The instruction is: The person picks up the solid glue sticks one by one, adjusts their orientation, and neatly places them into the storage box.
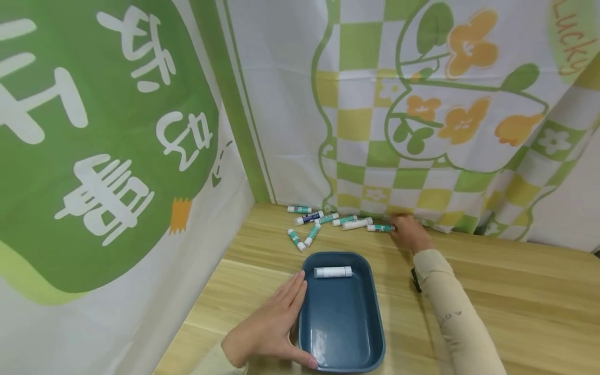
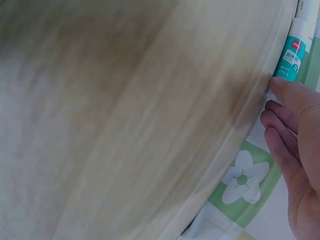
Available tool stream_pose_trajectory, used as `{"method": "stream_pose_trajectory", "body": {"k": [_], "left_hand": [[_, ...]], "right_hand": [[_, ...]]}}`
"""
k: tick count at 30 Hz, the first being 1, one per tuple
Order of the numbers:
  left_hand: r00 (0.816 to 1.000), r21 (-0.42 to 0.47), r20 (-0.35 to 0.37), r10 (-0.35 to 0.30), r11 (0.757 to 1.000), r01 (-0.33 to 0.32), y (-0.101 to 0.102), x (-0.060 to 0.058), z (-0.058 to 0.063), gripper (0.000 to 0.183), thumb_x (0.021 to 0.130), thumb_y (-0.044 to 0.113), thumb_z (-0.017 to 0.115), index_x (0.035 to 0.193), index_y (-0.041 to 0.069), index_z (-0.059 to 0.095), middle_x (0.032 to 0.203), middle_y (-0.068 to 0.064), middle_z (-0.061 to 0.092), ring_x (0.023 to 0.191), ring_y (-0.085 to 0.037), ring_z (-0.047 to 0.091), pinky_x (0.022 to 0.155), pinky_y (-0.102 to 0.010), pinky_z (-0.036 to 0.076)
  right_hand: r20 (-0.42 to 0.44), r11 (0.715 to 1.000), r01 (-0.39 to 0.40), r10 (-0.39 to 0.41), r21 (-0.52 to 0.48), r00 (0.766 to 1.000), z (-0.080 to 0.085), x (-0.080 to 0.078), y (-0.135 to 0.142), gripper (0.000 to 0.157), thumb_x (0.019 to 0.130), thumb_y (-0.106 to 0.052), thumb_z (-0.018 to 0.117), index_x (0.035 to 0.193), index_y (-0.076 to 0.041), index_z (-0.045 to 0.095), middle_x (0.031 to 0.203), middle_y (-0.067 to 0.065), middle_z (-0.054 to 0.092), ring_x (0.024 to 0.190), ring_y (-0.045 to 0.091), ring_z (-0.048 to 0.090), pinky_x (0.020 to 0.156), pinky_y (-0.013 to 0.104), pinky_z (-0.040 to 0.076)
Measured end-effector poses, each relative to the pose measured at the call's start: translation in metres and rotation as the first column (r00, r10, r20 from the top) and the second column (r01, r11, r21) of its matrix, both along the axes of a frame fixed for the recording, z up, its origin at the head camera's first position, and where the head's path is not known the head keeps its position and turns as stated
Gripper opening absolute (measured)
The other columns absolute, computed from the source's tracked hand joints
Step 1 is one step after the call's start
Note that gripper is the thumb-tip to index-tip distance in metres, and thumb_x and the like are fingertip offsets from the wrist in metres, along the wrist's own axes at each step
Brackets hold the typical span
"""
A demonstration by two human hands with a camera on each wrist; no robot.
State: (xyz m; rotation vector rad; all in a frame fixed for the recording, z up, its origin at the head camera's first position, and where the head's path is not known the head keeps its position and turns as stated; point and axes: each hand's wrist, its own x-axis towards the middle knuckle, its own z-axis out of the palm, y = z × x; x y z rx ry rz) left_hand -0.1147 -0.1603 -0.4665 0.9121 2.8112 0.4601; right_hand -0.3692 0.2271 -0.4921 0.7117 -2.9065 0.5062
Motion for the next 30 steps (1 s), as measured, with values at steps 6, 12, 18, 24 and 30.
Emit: {"method": "stream_pose_trajectory", "body": {"k": [6,12,18,24,30], "left_hand": [[1.0,0.013,0.029,-0.006,1.0,0.006,0.0,0.001,0.0,0.145,0.072,0.09,0.069,0.168,-0.002,0.01,0.178,-0.022,-0.001,0.167,-0.036,0.002,0.133,-0.055,0.022],[1.0,0.022,0.024,-0.002,1.0,0.001,0.001,0.001,0.001,0.146,0.072,0.09,0.07,0.168,-0.003,0.01,0.178,-0.022,-0.001,0.167,-0.037,0.003,0.133,-0.056,0.023],[1.0,0.024,0.019,-0.001,1.0,0.0,0.0,0.001,0.001,0.146,0.072,0.091,0.069,0.168,-0.002,0.01,0.178,-0.022,-0.001,0.166,-0.037,0.003,0.133,-0.056,0.023],[1.0,0.017,-0.014,-0.004,1.0,0.004,-0.001,0.003,0.001,0.146,0.072,0.091,0.069,0.167,-0.004,0.012,0.177,-0.024,0.002,0.166,-0.038,0.005,0.132,-0.056,0.024],[1.0,0.016,-0.024,-0.02,1.0,0.02,0.001,0.001,0.001,0.146,0.073,0.09,0.069,0.167,-0.005,0.011,0.177,-0.026,0.001,0.166,-0.039,0.004,0.133,-0.056,0.022]], "right_hand": [[-0.026,0.996,-0.076,0.075,-0.051,0.997,-0.001,0.008,0.008,0.014,0.089,0.007,0.061,0.081,-0.003,0.065,0.058,-0.004,0.039,0.053,0.011,0.035,0.054,0.028,0.032],[-0.026,0.995,-0.093,0.091,-0.042,0.995,0.003,0.012,0.02,0.032,0.091,0.006,0.062,0.066,-0.009,0.048,0.061,-0.004,0.032,0.055,0.009,0.027,0.055,0.027,0.027],[-0.024,0.995,-0.098,0.097,-0.015,0.995,0.014,0.023,0.026,0.007,0.097,-0.003,0.073,0.092,-0.001,0.076,0.089,0.014,0.076,0.077,0.024,0.071,0.07,0.042,0.063],[-0.007,0.993,-0.119,0.119,-0.011,0.993,0.023,0.038,0.024,0.007,0.096,-0.005,0.075,0.101,-0.001,0.078,0.1,0.018,0.078,0.091,0.033,0.075,0.08,0.048,0.065],[0.007,0.992,-0.128,0.128,0.002,0.992,0.037,0.054,0.021,0.008,0.097,-0.012,0.076,0.102,-0.006,0.079,0.098,0.012,0.079,0.09,0.027,0.075,0.078,0.046,0.065]]}}
